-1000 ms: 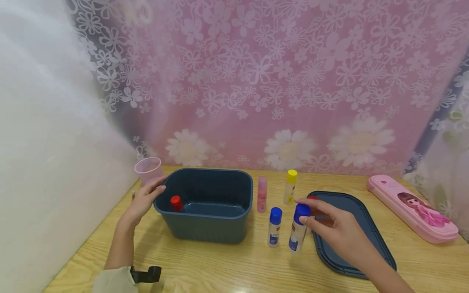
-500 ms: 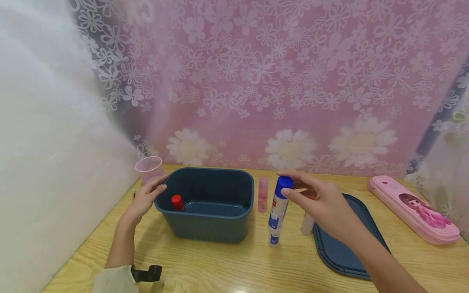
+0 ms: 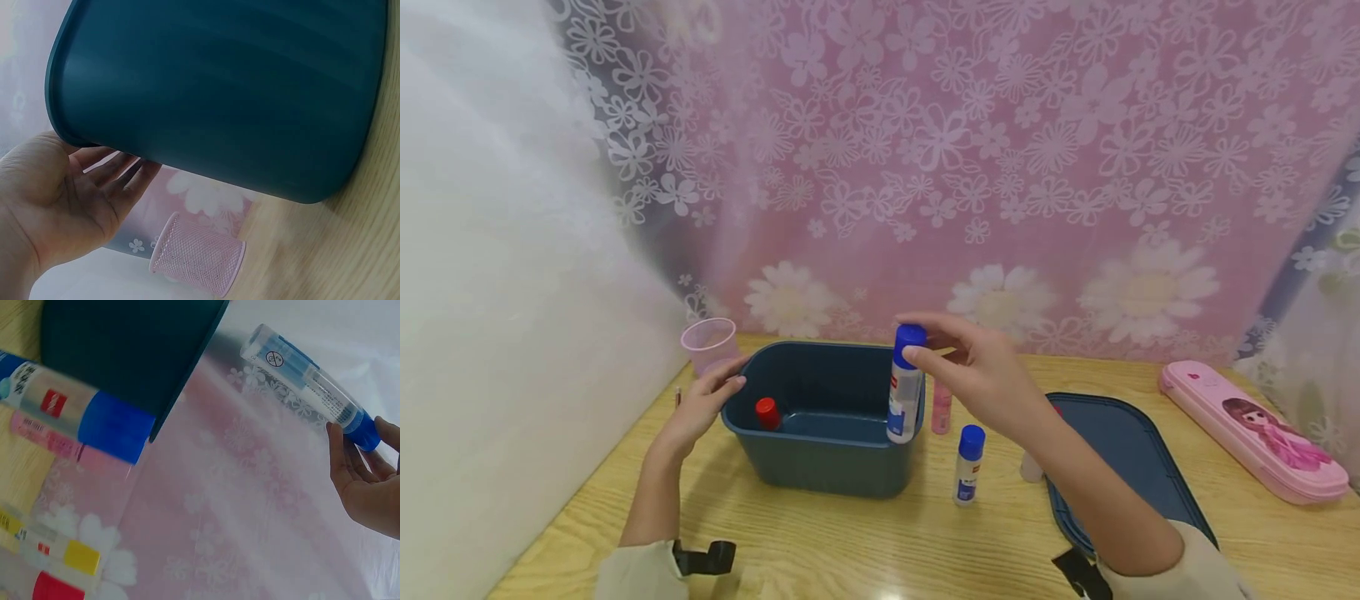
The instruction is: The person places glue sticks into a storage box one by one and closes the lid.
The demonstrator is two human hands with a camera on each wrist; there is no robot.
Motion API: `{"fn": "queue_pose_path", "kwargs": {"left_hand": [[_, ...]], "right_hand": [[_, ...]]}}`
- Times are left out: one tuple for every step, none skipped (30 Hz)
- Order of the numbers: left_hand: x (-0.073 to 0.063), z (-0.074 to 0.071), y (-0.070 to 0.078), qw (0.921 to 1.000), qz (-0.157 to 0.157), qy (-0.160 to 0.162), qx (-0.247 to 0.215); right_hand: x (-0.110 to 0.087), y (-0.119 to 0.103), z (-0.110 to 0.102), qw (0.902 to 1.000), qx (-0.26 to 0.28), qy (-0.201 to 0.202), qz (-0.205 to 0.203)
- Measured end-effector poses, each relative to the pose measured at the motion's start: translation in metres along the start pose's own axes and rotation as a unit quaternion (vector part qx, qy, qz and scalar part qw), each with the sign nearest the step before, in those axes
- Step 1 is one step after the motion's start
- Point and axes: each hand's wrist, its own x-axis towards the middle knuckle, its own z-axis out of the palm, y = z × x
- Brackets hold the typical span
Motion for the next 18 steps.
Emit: {"fn": "queue_pose_path", "kwargs": {"left_hand": [[0.0,0.0,0.0,1.0,-0.001,0.001,-0.001],[0.0,0.0,0.0,1.0,-0.001,0.001,-0.001],[-0.001,0.0,0.001,1.0,-0.001,0.0,-0.002],[0.0,0.0,0.001,1.0,-0.001,-0.001,-0.003],[0.0,0.0,0.001,1.0,-0.002,-0.001,-0.004],[0.0,0.0,0.001,1.0,-0.003,-0.001,-0.005],[0.0,0.0,0.002,1.0,-0.003,-0.001,-0.005],[0.0,0.0,0.002,1.0,-0.004,-0.001,-0.006],[0.0,0.0,0.002,1.0,-0.004,-0.002,-0.006],[0.0,0.0,0.002,1.0,-0.004,-0.002,-0.007],[0.0,0.0,0.002,1.0,-0.005,-0.002,-0.008],[0.0,0.0,0.003,0.9999,-0.006,-0.002,-0.009],[0.0,0.0,0.003,0.9999,-0.006,-0.002,-0.01],[0.0,0.0,0.003,0.9999,-0.006,-0.003,-0.011],[-0.001,0.0,0.003,0.9999,-0.005,-0.004,-0.012],[-0.001,0.0,0.003,0.9999,-0.005,-0.004,-0.012],[-0.001,0.0,0.003,0.9999,-0.005,-0.005,-0.012],[-0.001,0.0,0.003,0.9999,-0.005,-0.005,-0.013]], "right_hand": [[0.004,-0.001,0.003,1.0,0.002,-0.002,-0.003],[0.007,-0.001,0.006,0.9999,0.007,-0.005,-0.006],[0.01,-0.002,0.009,0.9999,0.011,-0.007,-0.007],[0.013,-0.002,0.012,0.9998,0.014,-0.01,-0.01],[0.017,-0.001,0.015,0.9996,0.021,-0.012,-0.013],[0.02,-0.001,0.019,0.9994,0.026,-0.015,-0.015],[0.023,-0.001,0.022,0.9992,0.031,-0.018,-0.016],[0.026,0.0,0.025,0.999,0.036,-0.02,-0.018],[0.029,0.001,0.029,0.9989,0.038,-0.022,-0.019],[0.032,0.002,0.032,0.9987,0.041,-0.024,-0.018],[0.035,0.003,0.036,0.9986,0.043,-0.026,-0.017],[0.038,0.003,0.039,0.9985,0.045,-0.028,-0.017],[0.04,0.004,0.043,0.9984,0.045,-0.03,-0.016],[0.043,0.005,0.046,0.9984,0.045,-0.032,-0.015],[0.045,0.006,0.05,0.9984,0.044,-0.033,-0.016],[0.047,0.007,0.054,0.9984,0.042,-0.033,-0.017],[0.05,0.008,0.058,0.9985,0.039,-0.033,-0.019],[0.052,0.009,0.062,0.9985,0.037,-0.034,-0.022]]}}
